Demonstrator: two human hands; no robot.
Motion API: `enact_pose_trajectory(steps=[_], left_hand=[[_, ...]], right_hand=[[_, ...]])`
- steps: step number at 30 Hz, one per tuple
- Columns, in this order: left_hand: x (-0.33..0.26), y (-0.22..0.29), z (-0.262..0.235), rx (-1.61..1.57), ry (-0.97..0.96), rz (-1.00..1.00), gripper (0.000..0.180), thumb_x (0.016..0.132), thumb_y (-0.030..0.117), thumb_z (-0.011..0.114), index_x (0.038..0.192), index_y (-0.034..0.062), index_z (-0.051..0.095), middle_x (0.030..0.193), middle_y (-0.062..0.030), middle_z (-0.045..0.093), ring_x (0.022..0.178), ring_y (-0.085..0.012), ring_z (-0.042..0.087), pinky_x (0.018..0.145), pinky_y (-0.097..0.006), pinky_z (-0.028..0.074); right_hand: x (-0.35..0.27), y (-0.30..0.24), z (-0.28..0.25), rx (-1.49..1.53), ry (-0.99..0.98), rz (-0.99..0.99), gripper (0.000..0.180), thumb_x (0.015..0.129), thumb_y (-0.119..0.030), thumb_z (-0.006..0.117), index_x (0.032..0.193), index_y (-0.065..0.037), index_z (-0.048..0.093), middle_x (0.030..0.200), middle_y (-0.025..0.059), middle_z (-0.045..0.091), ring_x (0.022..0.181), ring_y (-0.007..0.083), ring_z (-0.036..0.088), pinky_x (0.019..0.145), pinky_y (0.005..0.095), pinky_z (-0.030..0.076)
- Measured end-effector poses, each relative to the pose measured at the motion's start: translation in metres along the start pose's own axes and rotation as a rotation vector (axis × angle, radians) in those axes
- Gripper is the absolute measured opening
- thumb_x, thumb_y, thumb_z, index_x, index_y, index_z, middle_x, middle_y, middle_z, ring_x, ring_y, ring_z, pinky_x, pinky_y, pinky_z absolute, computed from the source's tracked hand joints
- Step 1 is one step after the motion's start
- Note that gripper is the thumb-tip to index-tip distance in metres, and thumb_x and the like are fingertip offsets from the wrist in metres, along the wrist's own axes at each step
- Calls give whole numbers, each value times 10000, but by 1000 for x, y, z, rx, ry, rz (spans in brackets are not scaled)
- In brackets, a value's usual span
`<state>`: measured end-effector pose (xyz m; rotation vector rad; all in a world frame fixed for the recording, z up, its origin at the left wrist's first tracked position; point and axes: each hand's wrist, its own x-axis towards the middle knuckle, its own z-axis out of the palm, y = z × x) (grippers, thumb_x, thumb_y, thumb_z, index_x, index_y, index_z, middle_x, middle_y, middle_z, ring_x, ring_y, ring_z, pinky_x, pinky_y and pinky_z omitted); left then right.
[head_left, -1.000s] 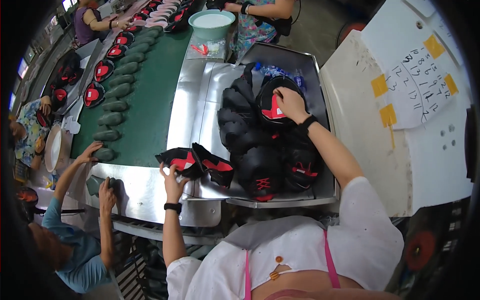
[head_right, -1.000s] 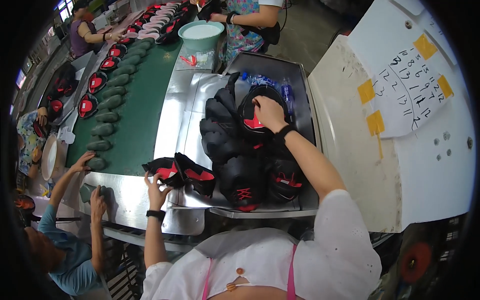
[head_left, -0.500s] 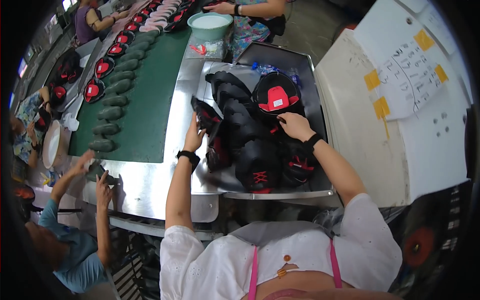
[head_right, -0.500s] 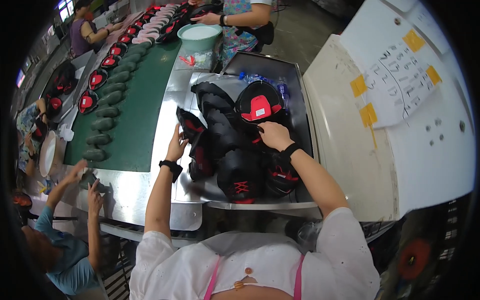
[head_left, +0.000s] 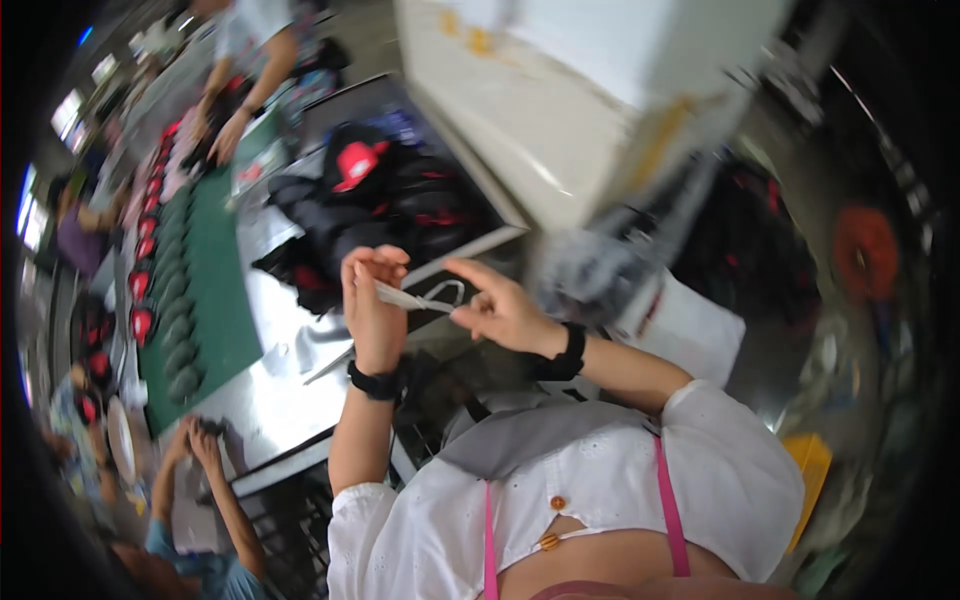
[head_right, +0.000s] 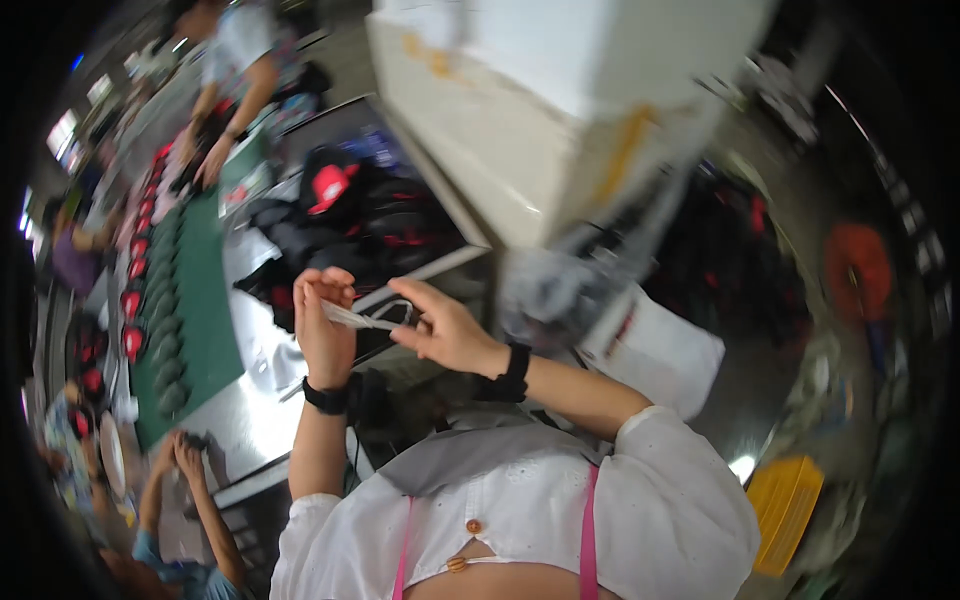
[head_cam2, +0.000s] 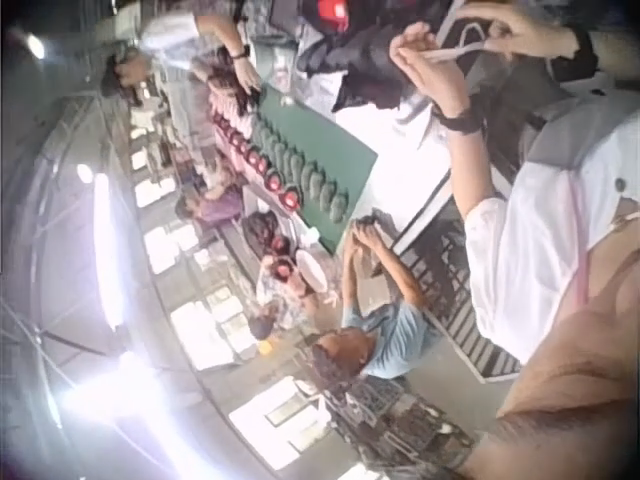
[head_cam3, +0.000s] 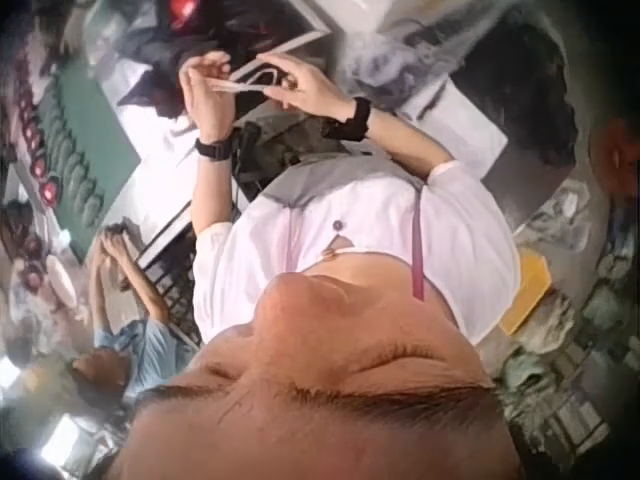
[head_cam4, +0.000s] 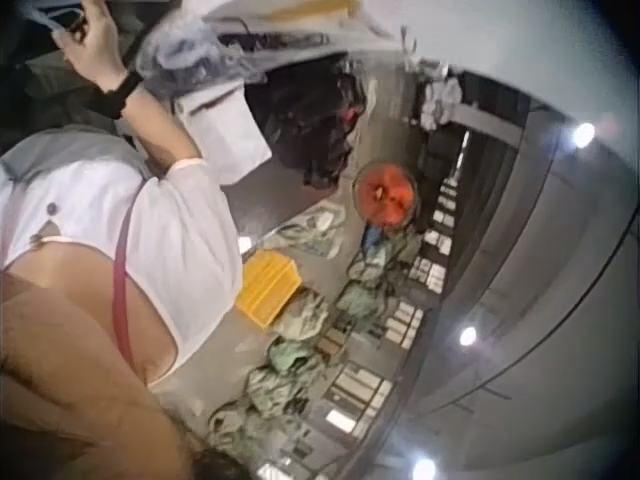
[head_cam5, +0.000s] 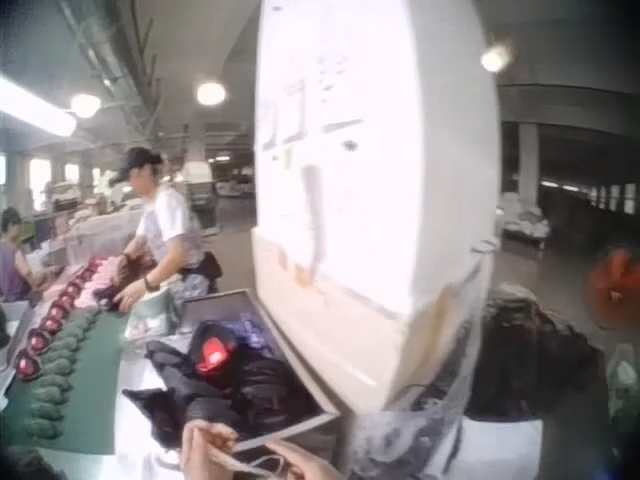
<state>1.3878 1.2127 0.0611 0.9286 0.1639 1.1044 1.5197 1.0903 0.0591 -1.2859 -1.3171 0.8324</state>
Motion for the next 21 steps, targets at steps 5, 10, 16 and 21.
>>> enact_pose_trajectory(steps=[5, 10, 16, 21], left_hand=[[-76, -68, 104, 541, -398, -168, 209, 955, 199, 350, 886, 65, 495, 806, -99, 625, 735, -168, 550, 674, -276, 421], [-144, -136, 138, 1095, -1033, -25, 113, 833, 130, 535, 870, 29, 570, 841, -144, 629, 635, -260, 596, 553, -331, 469], [-182, -173, 205, 764, -1281, -219, 152, 814, 61, 584, 955, 6, 598, 685, -80, 599, 516, -102, 515, 493, -240, 427], [-189, -228, 243, 661, -1024, -526, 135, 873, 90, 519, 898, -18, 596, 675, -21, 558, 604, -50, 461, 546, -196, 383]], right_hand=[[-143, 22, -48, -159, 343, 56, 223, 771, -171, 634, 894, 6, 574, 675, 97, 564, 545, 116, 478, 540, 275, 401], [-278, 8, -97, -560, 575, 173, 182, 752, -211, 631, 761, -38, 574, 656, 137, 567, 629, 338, 544, 541, 377, 405], [-357, 19, -108, -560, 644, 227, 178, 760, -202, 632, 775, -33, 581, 699, 114, 582, 629, 295, 560, 550, 352, 426], [-377, 2, -146, -372, 947, 366, 185, 777, -206, 629, 821, -31, 587, 711, 127, 584, 623, 296, 552, 566, 331, 437]])
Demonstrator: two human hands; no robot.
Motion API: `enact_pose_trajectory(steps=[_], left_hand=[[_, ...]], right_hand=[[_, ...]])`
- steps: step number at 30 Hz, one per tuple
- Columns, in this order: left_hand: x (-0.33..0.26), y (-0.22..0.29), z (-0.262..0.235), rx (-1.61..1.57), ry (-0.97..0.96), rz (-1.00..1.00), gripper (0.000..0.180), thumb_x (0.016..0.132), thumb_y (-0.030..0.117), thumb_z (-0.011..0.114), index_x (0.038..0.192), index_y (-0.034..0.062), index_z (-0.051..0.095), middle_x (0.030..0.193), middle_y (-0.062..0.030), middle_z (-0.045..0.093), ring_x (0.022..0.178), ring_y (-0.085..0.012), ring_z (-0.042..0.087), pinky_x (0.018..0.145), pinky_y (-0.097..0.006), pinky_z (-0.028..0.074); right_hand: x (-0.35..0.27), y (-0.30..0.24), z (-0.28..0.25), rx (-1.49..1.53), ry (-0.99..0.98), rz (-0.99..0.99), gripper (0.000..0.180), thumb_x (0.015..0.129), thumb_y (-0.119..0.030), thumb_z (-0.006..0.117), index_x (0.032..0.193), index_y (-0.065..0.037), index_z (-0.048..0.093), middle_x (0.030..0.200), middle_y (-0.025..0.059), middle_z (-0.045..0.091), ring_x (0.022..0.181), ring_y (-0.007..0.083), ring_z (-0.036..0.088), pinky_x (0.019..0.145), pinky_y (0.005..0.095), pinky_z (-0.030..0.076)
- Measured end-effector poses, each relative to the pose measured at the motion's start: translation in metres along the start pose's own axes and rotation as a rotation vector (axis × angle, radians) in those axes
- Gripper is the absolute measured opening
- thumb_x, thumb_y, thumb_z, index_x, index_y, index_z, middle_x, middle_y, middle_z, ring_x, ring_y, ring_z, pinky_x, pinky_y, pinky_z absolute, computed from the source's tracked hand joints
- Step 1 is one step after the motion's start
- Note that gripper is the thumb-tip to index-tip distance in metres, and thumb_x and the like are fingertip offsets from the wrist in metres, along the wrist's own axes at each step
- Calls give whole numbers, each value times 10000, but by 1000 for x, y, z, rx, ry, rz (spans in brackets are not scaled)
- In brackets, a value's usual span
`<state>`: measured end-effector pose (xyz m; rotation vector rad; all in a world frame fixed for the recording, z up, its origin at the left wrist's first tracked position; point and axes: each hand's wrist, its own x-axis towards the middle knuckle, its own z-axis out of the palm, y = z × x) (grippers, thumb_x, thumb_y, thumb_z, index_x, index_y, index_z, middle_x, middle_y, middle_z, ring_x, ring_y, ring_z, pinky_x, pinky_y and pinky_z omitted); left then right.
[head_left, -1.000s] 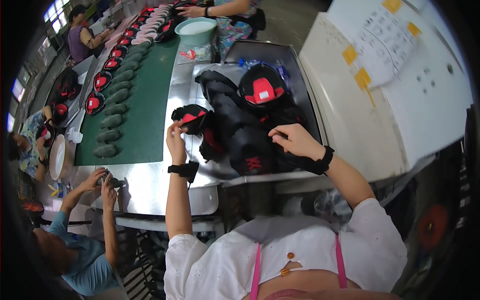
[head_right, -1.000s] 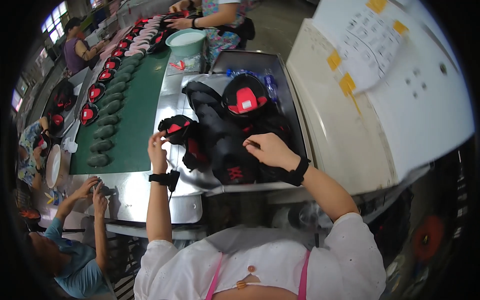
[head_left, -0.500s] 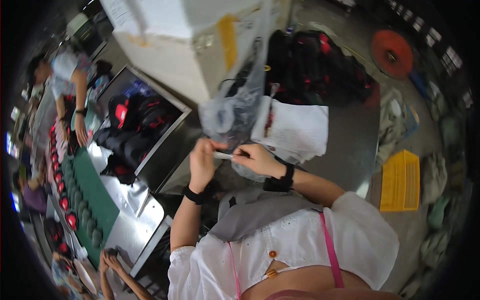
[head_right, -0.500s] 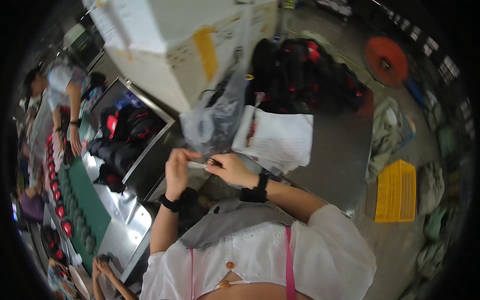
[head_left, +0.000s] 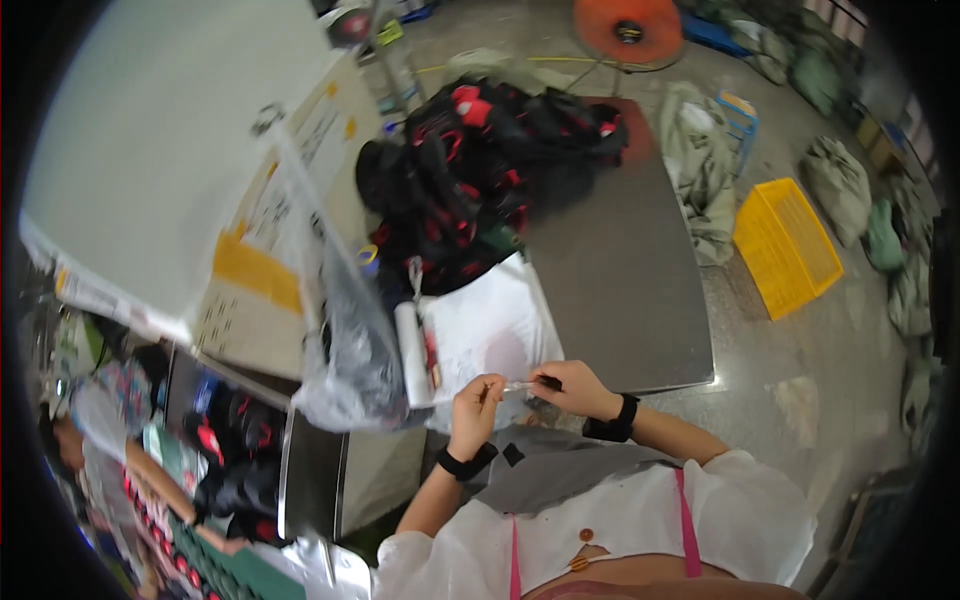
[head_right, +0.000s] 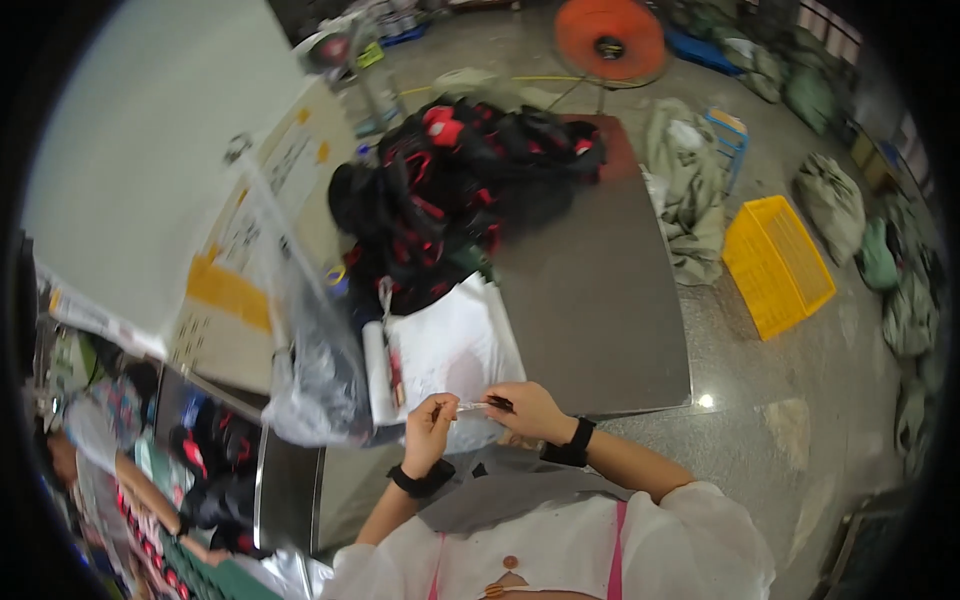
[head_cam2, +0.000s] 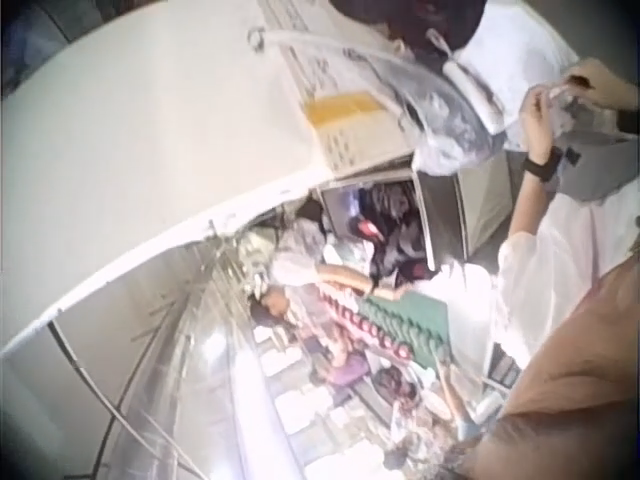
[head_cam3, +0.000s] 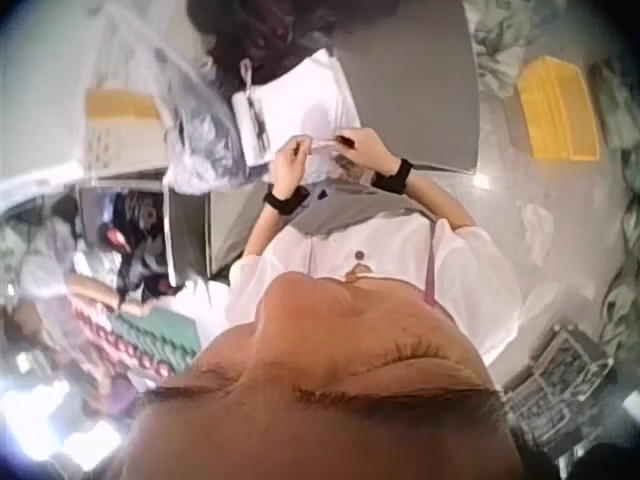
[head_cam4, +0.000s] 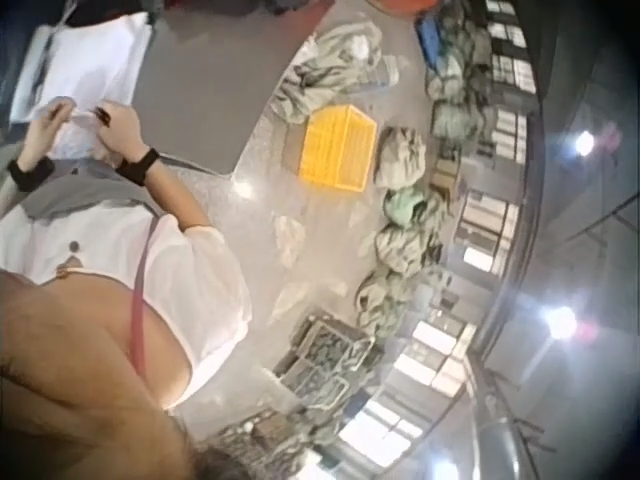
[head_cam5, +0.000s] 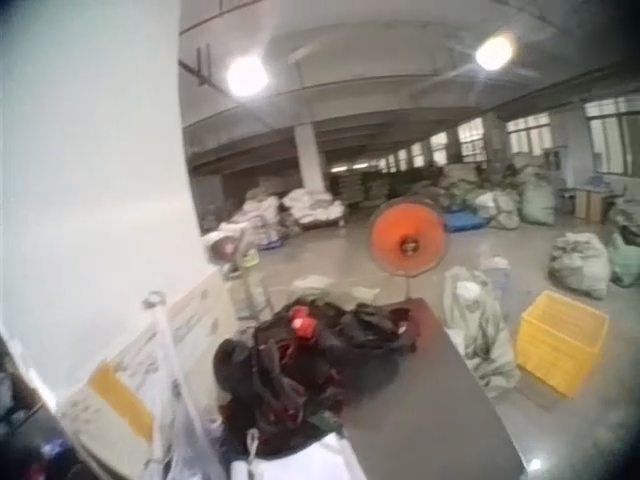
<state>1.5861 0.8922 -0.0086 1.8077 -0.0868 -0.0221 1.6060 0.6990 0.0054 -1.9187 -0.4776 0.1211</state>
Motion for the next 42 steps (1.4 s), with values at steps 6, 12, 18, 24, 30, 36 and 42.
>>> enact_pose_trajectory(steps=[6, 12, 18, 24, 30, 36, 42], left_hand=[[63, 28, 84, 22, -320, 204, 156, 839, 69, 524, 975, 37, 593, 664, -111, 478, 560, -231, 480, 521, -295, 386], [80, 6, 176, 125, -765, 190, 166, 871, 170, 488, 845, 18, 552, 616, -117, 472, 523, -246, 482, 516, -356, 397], [74, 10, 296, -453, -966, -449, 256, 927, 223, 405, 759, 35, 453, 650, -32, 472, 584, -111, 453, 572, -241, 394], [46, 20, 473, -201, -952, -393, 229, 938, 233, 402, 889, 29, 493, 762, -24, 511, 676, -82, 462, 643, -231, 393], [57, 78, 610, -724, -936, -695, 233, 934, 217, 426, 1008, 13, 513, 1039, -106, 558, 909, -131, 506, 775, -251, 402], [97, 72, 683, -1027, -1058, -703, 252, 936, 197, 413, 1067, -6, 484, 1079, -127, 541, 1061, -236, 503, 868, -330, 421], [230, -59, 734, -497, -703, -345, 325, 890, 132, 477, 1191, 15, 443, 1124, -94, 489, 993, -220, 530, 842, -310, 431]], right_hand=[[-9, 39, -94, -43, 183, 322, 110, 795, -121, 595, 835, -18, 598, 651, 117, 573, 565, 184, 525, 560, 292, 431], [-83, 50, -155, 154, 380, 398, 123, 799, -116, 601, 862, -11, 609, 650, 38, 570, 572, 91, 485, 537, 251, 405], [-168, 106, -223, 425, 751, 582, 89, 798, -95, 615, 810, -11, 590, 643, -3, 547, 567, 52, 467, 510, 218, 385], [-286, 184, -307, 104, 656, 560, 164, 763, -140, 661, 804, -3, 582, 688, 112, 594, 629, 140, 568, 592, 269, 454], [-359, 200, -404, 487, 672, 545, 80, 815, -86, 595, 866, -24, 602, 672, -10, 563, 581, 45, 491, 491, 199, 407], [-345, 236, -475, 337, 599, 694, 140, 836, -87, 560, 952, -43, 626, 765, 21, 576, 579, 73, 526, 509, 221, 429], [-316, 299, -573, -304, 190, 496, 258, 805, -171, 614, 1041, -67, 609, 949, 134, 568, 650, 168, 609, 597, 287, 491]])
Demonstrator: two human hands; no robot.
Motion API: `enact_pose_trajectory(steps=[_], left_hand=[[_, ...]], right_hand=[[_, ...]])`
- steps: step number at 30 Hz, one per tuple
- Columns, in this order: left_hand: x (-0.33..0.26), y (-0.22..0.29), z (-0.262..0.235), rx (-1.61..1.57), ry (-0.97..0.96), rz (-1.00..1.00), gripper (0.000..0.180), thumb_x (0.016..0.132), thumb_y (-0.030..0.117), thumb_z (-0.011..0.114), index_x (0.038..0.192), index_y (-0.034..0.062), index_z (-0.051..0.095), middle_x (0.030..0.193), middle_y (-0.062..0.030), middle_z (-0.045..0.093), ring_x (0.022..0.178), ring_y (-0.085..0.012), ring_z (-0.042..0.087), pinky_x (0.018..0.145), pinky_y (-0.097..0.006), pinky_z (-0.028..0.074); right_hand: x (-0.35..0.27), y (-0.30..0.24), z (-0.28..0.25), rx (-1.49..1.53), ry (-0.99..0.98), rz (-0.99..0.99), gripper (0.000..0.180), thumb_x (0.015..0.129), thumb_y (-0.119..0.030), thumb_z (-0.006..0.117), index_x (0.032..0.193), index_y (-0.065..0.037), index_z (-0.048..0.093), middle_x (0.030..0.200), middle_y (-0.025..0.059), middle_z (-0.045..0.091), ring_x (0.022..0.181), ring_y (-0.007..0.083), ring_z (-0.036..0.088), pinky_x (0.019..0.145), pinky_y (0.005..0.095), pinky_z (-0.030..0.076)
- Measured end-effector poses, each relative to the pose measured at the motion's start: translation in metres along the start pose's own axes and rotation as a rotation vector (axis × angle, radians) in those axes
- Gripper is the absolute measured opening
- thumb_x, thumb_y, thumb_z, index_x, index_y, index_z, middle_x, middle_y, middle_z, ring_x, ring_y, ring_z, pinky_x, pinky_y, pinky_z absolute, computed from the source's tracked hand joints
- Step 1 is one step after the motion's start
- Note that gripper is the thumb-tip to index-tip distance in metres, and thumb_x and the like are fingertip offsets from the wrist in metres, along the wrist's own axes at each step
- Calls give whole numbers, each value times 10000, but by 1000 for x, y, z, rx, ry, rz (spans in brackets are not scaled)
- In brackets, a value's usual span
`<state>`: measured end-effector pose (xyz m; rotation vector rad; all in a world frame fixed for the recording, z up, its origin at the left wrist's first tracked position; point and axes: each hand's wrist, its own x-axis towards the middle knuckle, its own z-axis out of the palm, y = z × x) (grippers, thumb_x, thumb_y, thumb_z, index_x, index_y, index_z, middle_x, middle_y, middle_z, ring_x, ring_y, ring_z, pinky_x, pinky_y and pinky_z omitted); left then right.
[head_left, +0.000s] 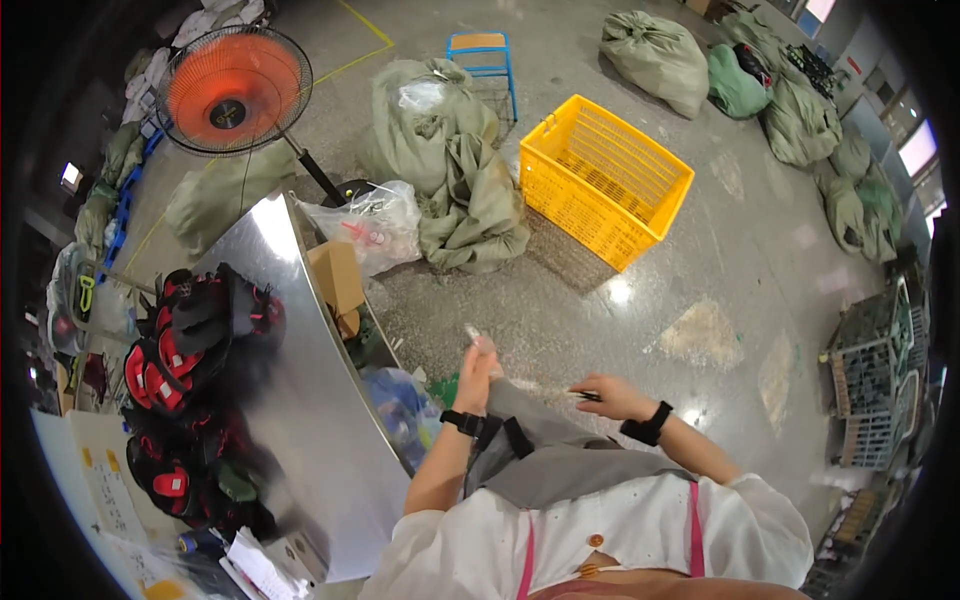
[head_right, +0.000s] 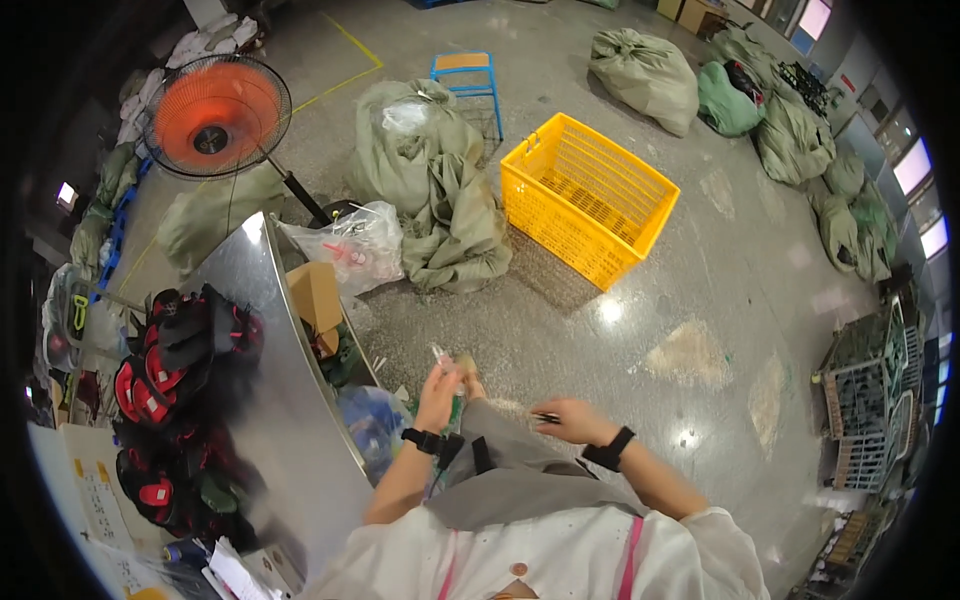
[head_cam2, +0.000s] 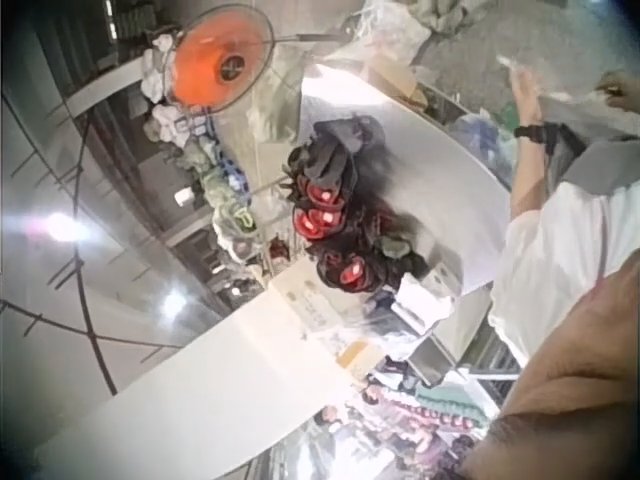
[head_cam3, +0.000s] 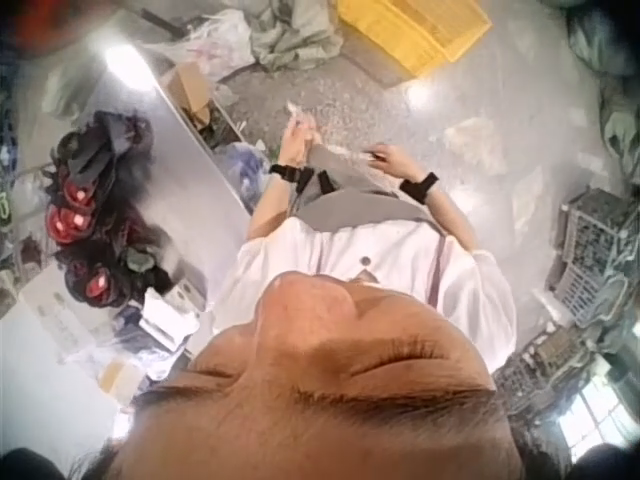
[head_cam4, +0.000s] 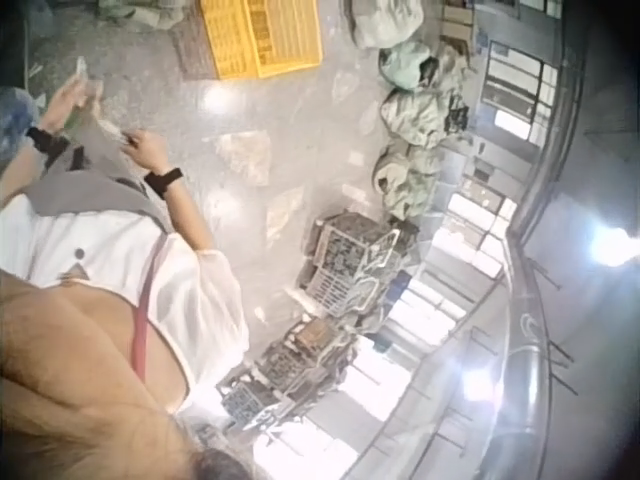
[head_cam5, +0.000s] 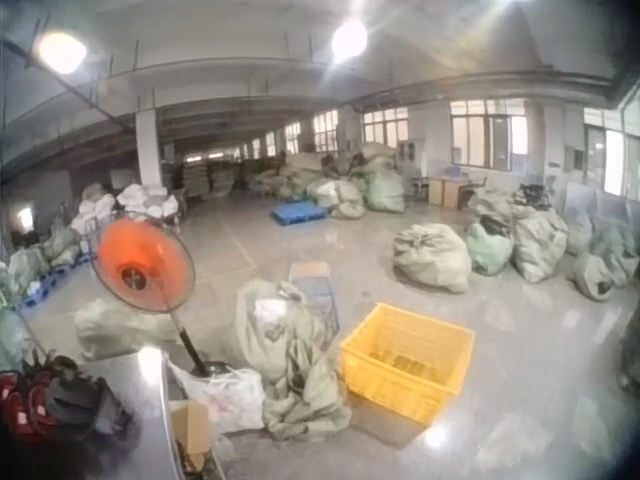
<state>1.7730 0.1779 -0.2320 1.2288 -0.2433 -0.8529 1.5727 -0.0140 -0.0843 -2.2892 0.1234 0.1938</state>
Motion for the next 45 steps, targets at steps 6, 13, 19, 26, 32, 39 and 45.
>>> enact_pose_trajectory(steps=[6, 13, 19, 26, 32, 39, 45], left_hand=[[226, 69, -81, 772, 170, 97, 394, 834, 58, 499, 1220, 19, 428, 1230, -136, 416, 1047, -299, 486, 876, -374, 412], [481, 122, -194, 1505, 365, 333, 435, 711, 74, 555, 1128, -22, 478, 1217, -150, 447, 1208, -339, 326, 997, -388, 290], [525, 105, -357, 1684, 779, -113, 370, 858, 134, 352, 1175, 17, 504, 1333, -148, 378, 1286, -313, 251, 1027, -413, 233], [491, 66, -275, 2023, 394, -549, 381, 872, 225, 365, 1155, 40, 541, 1345, -163, 363, 1285, -312, 268, 1023, -465, 230], [430, -52, -30, 1398, -540, -443, 304, 763, 200, 537, 1028, 58, 584, 1022, -175, 598, 948, -322, 569, 827, -398, 444], [362, -100, 363, 1276, -1136, -118, 370, 776, 237, 562, 1089, 41, 554, 1031, -164, 598, 965, -302, 566, 825, -375, 447], [365, -105, 517, 1017, -1294, -119, 337, 809, 236, 566, 1077, 32, 551, 966, -133, 623, 885, -224, 601, 773, -328, 465]], right_hand=[[120, 58, -62, 110, -126, 487, 331, 777, -255, 617, 1044, -60, 595, 762, 129, 631, 711, 277, 613, 644, 344, 478], [287, 58, -103, 287, -396, 398, 287, 830, -176, 586, 1091, -59, 567, 738, 47, 604, 579, 95, 560, 541, 245, 453], [335, 103, -140, 357, -334, 681, 262, 828, -164, 576, 1056, -35, 583, 694, 36, 593, 545, 83, 535, 520, 231, 435], [299, 143, -171, 431, -235, 680, 271, 829, -164, 583, 1057, -19, 571, 691, 13, 572, 554, 75, 521, 514, 233, 430], [209, 211, -175, 299, -35, 422, 270, 806, -235, 551, 964, -24, 606, 803, 160, 618, 713, 285, 594, 627, 359, 456], [-32, 310, -218, 416, 347, 898, 260, 784, -208, 576, 971, -28, 594, 820, 155, 623, 743, 295, 599, 673, 350, 470], [-171, 366, -276, 352, 773, 931, 299, 764, -232, 584, 972, -18, 593, 856, 189, 613, 815, 353, 582, 706, 396, 454]])
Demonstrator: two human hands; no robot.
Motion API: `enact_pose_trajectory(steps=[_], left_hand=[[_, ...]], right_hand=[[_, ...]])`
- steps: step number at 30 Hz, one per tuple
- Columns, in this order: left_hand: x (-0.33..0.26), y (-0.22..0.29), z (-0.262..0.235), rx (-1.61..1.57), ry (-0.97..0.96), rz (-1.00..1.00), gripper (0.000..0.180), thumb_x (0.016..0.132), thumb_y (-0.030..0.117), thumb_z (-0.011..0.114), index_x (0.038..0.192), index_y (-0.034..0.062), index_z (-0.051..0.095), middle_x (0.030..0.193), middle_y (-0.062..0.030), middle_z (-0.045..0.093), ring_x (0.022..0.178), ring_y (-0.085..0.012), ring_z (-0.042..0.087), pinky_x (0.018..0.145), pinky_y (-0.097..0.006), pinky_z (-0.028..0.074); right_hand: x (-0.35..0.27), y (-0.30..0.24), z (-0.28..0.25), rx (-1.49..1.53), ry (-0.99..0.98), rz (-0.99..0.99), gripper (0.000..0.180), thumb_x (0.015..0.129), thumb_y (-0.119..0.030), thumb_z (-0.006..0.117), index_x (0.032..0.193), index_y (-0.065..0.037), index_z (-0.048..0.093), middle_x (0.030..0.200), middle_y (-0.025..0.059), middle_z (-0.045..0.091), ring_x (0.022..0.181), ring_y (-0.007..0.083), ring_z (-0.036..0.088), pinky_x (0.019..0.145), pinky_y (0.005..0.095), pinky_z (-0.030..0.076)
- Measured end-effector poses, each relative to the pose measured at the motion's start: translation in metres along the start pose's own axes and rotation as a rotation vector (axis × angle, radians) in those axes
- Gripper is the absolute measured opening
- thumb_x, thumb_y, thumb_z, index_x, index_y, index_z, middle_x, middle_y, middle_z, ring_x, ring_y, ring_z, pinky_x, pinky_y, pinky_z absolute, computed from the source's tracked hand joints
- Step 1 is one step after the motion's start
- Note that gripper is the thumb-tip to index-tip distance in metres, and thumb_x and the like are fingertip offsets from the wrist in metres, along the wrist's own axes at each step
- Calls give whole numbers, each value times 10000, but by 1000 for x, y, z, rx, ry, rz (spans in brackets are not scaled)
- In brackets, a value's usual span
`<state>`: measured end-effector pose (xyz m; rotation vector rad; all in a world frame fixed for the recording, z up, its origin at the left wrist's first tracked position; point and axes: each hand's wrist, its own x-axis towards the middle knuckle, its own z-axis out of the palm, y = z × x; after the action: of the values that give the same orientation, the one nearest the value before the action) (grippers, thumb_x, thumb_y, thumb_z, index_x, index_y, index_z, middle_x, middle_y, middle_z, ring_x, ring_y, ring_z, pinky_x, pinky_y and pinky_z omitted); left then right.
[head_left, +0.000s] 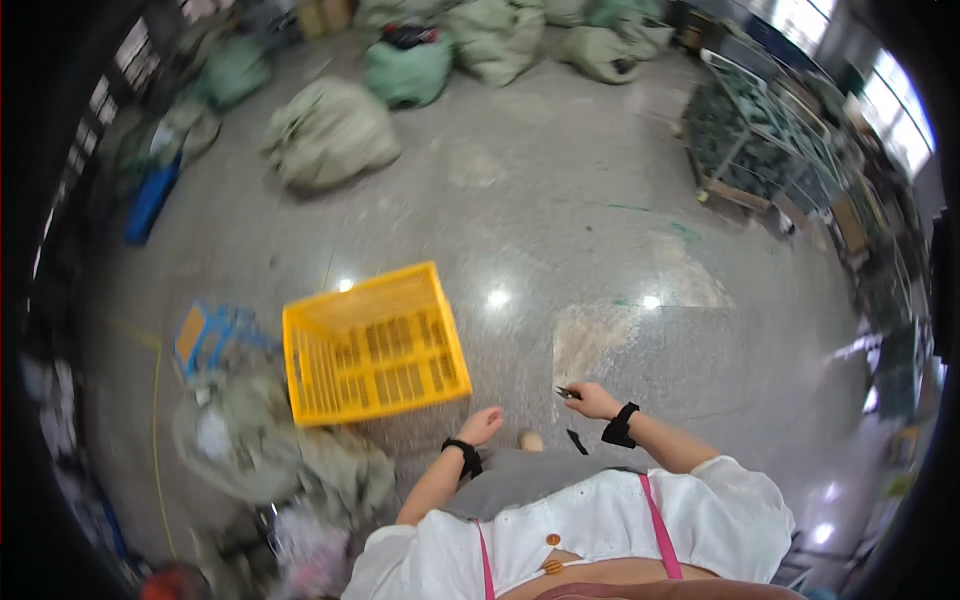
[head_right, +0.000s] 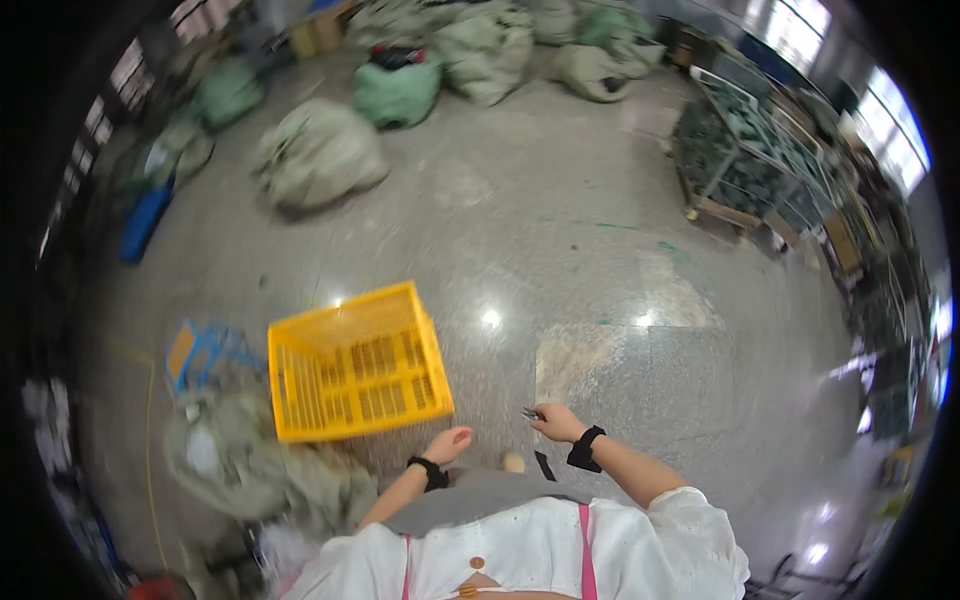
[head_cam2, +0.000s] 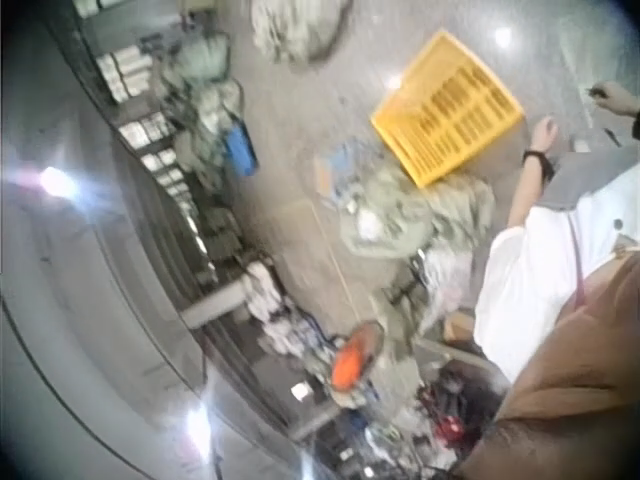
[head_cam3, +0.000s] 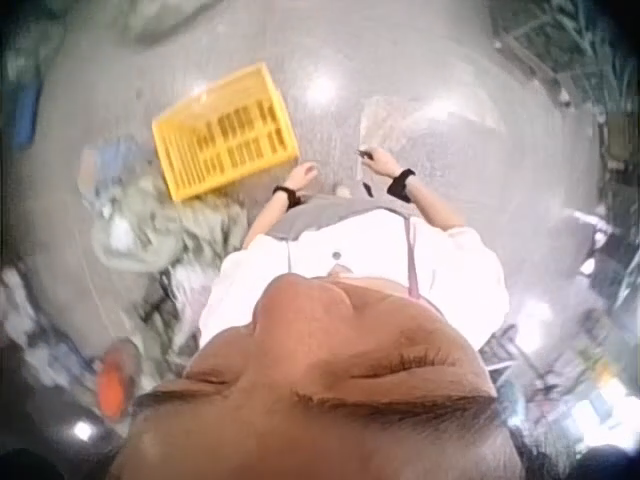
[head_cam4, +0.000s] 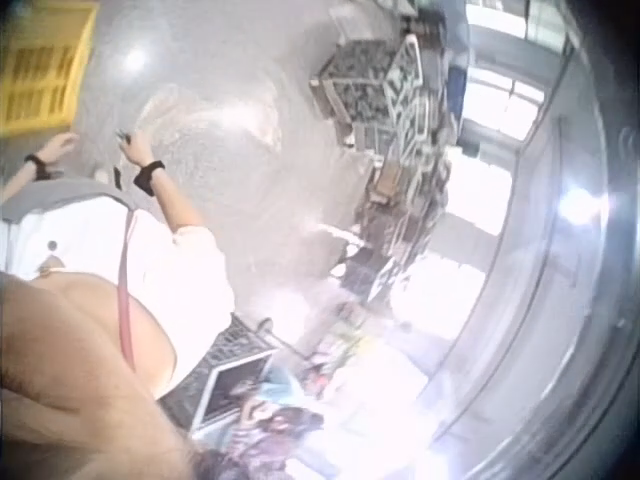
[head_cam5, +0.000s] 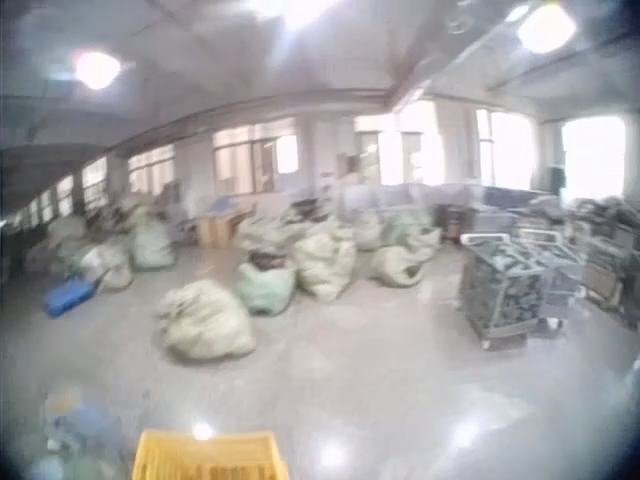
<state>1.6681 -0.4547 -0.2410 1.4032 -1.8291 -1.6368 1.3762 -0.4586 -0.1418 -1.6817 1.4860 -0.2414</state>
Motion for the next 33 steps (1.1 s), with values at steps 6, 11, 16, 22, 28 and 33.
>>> enact_pose_trajectory(steps=[6, 11, 16, 22, 28, 33], left_hand=[[84, -74, -55, 525, -133, -176, 299, 777, 297, 509, 914, 47, 600, 891, -182, 616, 854, -338, 590, 736, -417, 463], [215, -109, -113, 794, -320, -385, 368, 808, 327, 448, 1040, 80, 589, 1014, -181, 600, 961, -351, 563, 812, -421, 453], [438, -34, -141, 771, -303, -301, 369, 802, 303, 465, 1060, 67, 582, 1034, -182, 596, 977, -348, 558, 837, -404, 445], [664, 108, -160, 719, -236, -157, 343, 786, 246, 504, 1063, 62, 583, 1022, -180, 604, 962, -332, 567, 846, -383, 445], [890, 256, -159, 794, -297, 86, 285, 790, 214, 512, 1009, 58, 607, 972, -150, 623, 925, -303, 584, 819, -381, 457], [982, 360, -148, 796, -514, 59, 322, 800, 243, 518, 1053, 60, 598, 996, -157, 621, 934, -299, 591, 816, -366, 459]], right_hand=[[88, 30, -88, 158, 275, 97, 312, 815, -227, 513, 1065, -43, 548, 908, 205, 601, 854, 369, 571, 729, 409, 447], [154, 102, -136, -71, 135, 135, 351, 860, -254, 431, 1155, -83, 514, 925, 195, 608, 816, 370, 585, 704, 436, 459], [136, 237, -197, -232, -196, 699, 311, 768, -174, 456, 989, -28, 620, 971, 203, 613, 906, 341, 592, 778, 414, 464], [37, 361, -241, 43, 152, 1514, 308, 849, -179, 402, 990, -55, 646, 1103, 153, 580, 1016, 274, 570, 844, 384, 459], [125, 437, -232, 145, 45, 1719, 311, 847, -230, 459, 1094, -124, 616, 1182, 96, 551, 1086, 307, 525, 803, 527, 449], [388, 473, -398, -75, -232, 1105, 324, 839, -179, 450, 1107, -64, 592, 1156, 128, 563, 1064, 296, 542, 852, 506, 435]])
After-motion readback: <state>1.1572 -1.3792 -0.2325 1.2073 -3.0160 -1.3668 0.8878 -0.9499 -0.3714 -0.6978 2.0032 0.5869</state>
